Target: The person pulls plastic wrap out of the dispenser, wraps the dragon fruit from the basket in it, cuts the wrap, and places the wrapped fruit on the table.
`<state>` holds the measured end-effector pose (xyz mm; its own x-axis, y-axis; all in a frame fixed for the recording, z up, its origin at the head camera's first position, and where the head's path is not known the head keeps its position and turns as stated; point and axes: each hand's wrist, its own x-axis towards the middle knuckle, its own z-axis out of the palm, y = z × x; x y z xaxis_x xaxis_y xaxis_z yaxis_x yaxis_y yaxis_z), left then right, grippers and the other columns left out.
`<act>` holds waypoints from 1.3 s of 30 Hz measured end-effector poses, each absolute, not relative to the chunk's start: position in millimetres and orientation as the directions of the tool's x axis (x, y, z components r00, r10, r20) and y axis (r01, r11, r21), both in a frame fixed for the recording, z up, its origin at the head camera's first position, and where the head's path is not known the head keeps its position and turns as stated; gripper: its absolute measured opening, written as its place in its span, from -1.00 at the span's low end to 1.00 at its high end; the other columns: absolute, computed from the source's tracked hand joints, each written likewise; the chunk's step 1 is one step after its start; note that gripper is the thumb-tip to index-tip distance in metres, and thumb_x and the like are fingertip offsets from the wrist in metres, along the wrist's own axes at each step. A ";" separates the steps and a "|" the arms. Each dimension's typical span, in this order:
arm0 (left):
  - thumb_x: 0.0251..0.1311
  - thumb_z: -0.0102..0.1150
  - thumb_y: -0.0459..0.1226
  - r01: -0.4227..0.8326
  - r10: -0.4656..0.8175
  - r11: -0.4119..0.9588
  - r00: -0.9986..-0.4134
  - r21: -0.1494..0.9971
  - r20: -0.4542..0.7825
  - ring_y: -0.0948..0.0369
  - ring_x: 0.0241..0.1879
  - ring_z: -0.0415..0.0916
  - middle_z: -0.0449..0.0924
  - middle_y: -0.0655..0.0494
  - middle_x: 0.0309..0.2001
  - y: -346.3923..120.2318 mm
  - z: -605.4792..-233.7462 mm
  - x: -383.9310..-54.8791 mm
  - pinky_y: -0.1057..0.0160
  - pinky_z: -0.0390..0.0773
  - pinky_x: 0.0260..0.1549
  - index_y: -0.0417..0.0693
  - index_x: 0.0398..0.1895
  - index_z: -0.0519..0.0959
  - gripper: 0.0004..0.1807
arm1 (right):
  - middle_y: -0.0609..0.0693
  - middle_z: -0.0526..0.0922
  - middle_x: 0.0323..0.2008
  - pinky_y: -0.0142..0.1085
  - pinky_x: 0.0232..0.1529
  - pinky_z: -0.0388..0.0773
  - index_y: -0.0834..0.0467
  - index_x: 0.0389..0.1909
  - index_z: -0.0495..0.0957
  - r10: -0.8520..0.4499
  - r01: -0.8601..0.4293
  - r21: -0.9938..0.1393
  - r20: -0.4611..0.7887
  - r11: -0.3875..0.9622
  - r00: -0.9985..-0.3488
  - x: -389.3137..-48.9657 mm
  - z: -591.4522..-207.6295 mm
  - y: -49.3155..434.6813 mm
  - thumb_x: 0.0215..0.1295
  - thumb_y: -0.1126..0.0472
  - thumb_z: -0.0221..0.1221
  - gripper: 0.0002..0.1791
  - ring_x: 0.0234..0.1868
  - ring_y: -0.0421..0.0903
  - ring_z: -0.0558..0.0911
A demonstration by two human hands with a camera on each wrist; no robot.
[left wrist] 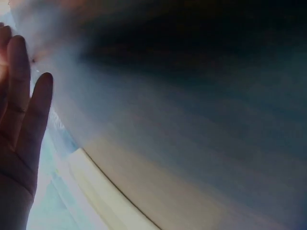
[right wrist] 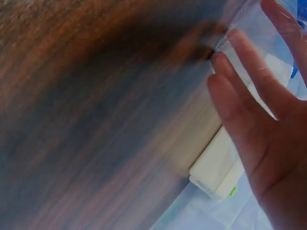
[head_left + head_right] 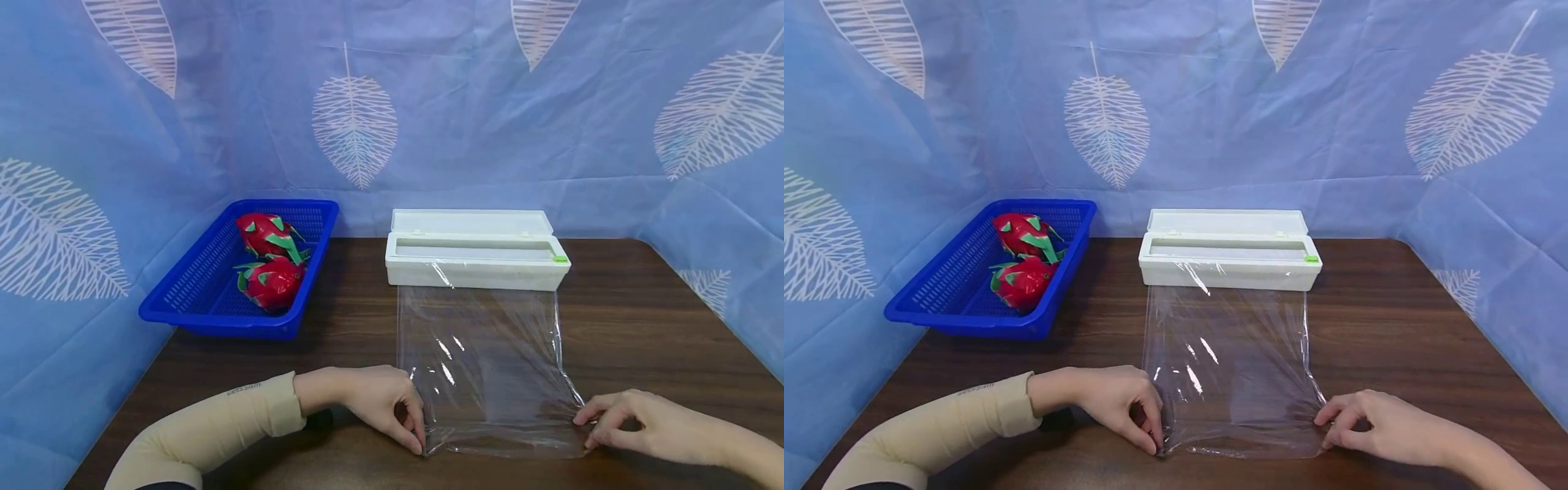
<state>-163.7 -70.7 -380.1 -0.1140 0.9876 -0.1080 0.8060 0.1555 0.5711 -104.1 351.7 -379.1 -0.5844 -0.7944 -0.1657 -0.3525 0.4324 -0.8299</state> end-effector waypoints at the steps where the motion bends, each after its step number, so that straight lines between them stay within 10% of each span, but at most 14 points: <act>1: 0.24 0.27 -0.02 0.821 0.986 0.164 -0.117 0.547 -0.121 0.70 -0.50 0.33 0.47 0.61 -0.56 -71.7 -380.1 -163.2 0.61 0.41 -0.47 0.23 -0.28 0.78 -0.84 | -0.06 0.54 0.10 -0.41 -0.22 0.49 0.03 -0.21 0.74 -0.793 -0.333 -0.835 -0.184 0.438 -0.581 -103.9 -378.8 351.7 0.44 0.41 0.01 -0.65 0.09 -0.36 0.44; 13: 0.36 0.12 0.00 0.838 0.979 0.194 -0.132 0.510 -0.155 0.69 -0.55 0.25 0.58 0.70 -0.35 -82.8 -371.4 -170.3 0.59 0.35 -0.55 0.28 -0.14 0.76 -0.76 | -0.11 0.54 -0.10 -0.37 -0.29 0.51 -0.03 -0.26 0.72 -0.806 -0.522 -0.746 -0.034 0.414 -0.591 -112.0 -374.8 349.3 0.34 0.37 0.16 -0.76 -0.09 -0.25 0.51; 18: 0.37 0.15 -0.14 0.852 0.977 0.182 -0.214 0.491 0.010 0.62 -0.51 0.36 0.65 0.43 -0.35 -82.2 -357.2 -184.2 0.57 0.39 -0.46 0.00 -0.12 0.74 -0.77 | -0.16 0.58 -0.09 -0.34 -0.29 0.56 -0.07 -0.11 0.64 -0.710 -0.703 -0.442 0.186 0.557 -0.679 -123.1 -363.8 336.7 0.22 0.30 0.30 -0.74 -0.10 -0.26 0.58; 21: 0.35 0.16 -0.09 0.890 0.947 0.285 -0.318 0.356 0.037 0.48 -0.13 0.51 0.62 0.25 -0.05 -79.6 -354.7 -195.7 0.47 0.48 -0.11 -0.01 0.02 0.66 -0.70 | -0.10 0.57 0.03 -0.21 -0.22 0.60 -0.01 0.00 0.61 -0.628 -0.668 -0.290 0.228 0.686 -0.744 -128.8 -357.9 321.2 0.17 0.15 0.37 -0.64 -0.02 -0.15 0.60; 25: 0.24 0.15 0.17 0.878 0.888 0.460 -0.454 0.132 -0.072 0.09 0.41 0.11 0.17 0.00 0.43 -75.9 -365.8 -207.6 0.08 0.25 0.28 0.05 0.40 0.34 -0.27 | 0.09 0.44 0.24 -0.03 -0.17 0.58 0.11 0.22 0.48 -0.588 -0.609 -0.241 0.159 0.756 -0.793 -136.2 -359.5 305.5 0.19 -0.07 0.33 -0.38 0.09 0.09 0.56; 29: 0.02 0.13 0.39 0.830 0.822 0.553 -0.530 0.071 -0.206 -0.03 0.50 -0.34 -0.32 -0.04 0.55 -76.2 -380.2 -210.6 -0.15 -0.01 0.35 0.15 0.56 -0.05 0.12 | 0.20 0.23 0.39 0.04 -0.15 0.56 0.18 0.37 0.31 -0.595 -0.587 -0.242 0.048 0.773 -0.803 -143.7 -370.3 303.1 0.16 -0.29 0.23 -0.11 0.19 0.23 0.47; 39: -0.17 0.16 0.49 0.750 0.734 0.652 -0.587 0.112 -0.343 0.04 0.50 -0.47 -0.48 0.07 0.55 -77.7 -387.9 -208.0 -0.25 -0.09 0.33 0.30 0.57 -0.20 0.27 | 0.40 0.08 0.41 0.23 -0.12 0.47 0.26 0.45 0.16 -0.556 -0.484 -0.311 -0.212 0.818 -0.804 -148.6 -390.8 321.8 -0.07 -0.49 0.21 0.22 0.23 0.41 0.35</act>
